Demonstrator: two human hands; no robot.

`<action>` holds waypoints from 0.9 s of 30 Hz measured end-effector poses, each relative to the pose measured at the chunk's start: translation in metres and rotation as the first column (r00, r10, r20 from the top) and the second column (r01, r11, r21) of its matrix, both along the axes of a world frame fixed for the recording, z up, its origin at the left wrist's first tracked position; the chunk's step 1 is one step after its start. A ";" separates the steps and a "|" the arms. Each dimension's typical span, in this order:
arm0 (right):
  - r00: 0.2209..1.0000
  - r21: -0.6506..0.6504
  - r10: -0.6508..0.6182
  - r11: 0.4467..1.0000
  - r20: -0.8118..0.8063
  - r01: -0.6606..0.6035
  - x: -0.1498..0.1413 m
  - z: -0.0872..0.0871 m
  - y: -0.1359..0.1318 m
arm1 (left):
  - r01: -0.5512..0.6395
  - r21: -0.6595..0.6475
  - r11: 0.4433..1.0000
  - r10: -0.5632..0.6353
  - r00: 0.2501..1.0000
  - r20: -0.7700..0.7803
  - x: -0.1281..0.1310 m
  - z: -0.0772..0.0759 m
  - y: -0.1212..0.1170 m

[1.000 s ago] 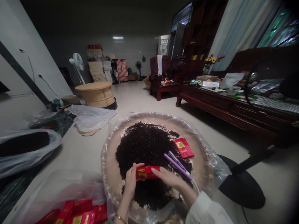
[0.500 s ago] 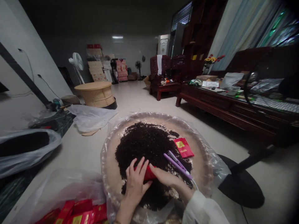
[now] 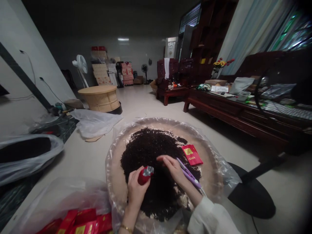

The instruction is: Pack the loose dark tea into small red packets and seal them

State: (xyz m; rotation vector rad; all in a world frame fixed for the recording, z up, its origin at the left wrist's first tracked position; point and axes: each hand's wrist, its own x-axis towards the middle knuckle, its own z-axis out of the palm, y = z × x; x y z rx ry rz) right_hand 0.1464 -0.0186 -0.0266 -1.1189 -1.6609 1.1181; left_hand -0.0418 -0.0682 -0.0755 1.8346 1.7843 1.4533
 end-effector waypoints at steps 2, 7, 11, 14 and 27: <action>0.955 0.255 -0.226 0.951 0.190 0.174 0.004 -0.014 0.009 | -0.072 -0.026 0.997 0.074 0.995 0.070 -0.001 -0.001 0.001; 0.736 0.456 -0.327 0.889 0.593 0.027 -0.008 -0.048 0.028 | -0.208 -0.046 0.977 0.213 0.961 0.179 -0.003 -0.008 0.003; 0.663 0.492 -0.337 0.869 0.668 -0.055 -0.025 -0.050 0.039 | -0.236 -0.051 0.970 0.242 0.941 0.236 -0.004 -0.009 0.003; 0.658 0.510 -0.299 0.847 0.691 -0.151 -0.037 -0.043 0.039 | -0.251 -0.058 0.966 0.258 0.931 0.259 -0.005 -0.010 0.004; 0.601 0.395 0.086 0.678 0.795 -0.620 -0.042 -0.031 -0.004 | -0.379 -0.055 0.924 0.374 0.863 0.341 -0.007 -0.011 0.000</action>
